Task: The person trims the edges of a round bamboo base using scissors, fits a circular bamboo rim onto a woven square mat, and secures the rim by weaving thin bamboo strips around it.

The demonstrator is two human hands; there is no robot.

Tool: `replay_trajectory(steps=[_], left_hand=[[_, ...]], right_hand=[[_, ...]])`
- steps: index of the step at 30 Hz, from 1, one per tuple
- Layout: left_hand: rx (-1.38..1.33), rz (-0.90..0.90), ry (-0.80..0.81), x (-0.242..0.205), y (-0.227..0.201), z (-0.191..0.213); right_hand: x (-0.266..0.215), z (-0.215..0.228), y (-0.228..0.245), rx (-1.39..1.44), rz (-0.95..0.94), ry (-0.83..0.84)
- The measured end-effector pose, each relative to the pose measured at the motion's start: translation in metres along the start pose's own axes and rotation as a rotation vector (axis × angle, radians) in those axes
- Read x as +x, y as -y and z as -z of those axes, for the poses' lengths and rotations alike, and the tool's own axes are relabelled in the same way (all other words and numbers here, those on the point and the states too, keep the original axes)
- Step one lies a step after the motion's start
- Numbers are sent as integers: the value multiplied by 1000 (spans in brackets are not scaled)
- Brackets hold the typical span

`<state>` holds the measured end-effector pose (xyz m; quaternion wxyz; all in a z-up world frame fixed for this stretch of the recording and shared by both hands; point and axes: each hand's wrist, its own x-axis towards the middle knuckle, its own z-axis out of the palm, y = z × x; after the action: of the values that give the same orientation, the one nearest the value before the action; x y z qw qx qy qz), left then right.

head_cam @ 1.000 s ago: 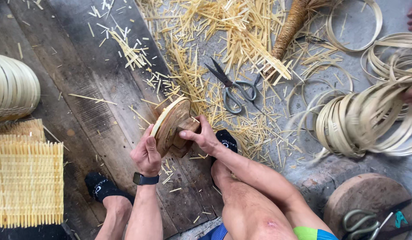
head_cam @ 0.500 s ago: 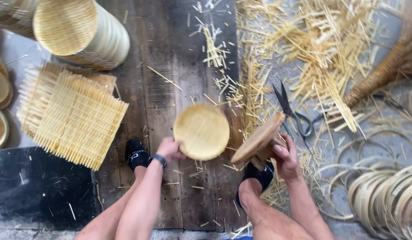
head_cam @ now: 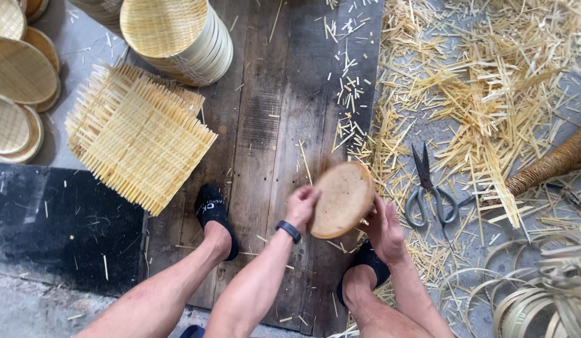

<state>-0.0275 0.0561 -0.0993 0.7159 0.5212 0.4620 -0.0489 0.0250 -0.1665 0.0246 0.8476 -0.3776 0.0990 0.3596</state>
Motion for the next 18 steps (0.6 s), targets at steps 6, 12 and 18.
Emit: replay_trajectory(steps=[6, 12, 18], left_hand=[[771, -818, -181, -30, -111, 84], [1528, -511, -762, -28, -225, 211], [1513, -514, -591, -19, -224, 286]], right_hand=[[19, 19, -42, -286, -202, -250], [25, 39, -80, -205, -106, -262], [19, 72, -78, -450, -11, -462]])
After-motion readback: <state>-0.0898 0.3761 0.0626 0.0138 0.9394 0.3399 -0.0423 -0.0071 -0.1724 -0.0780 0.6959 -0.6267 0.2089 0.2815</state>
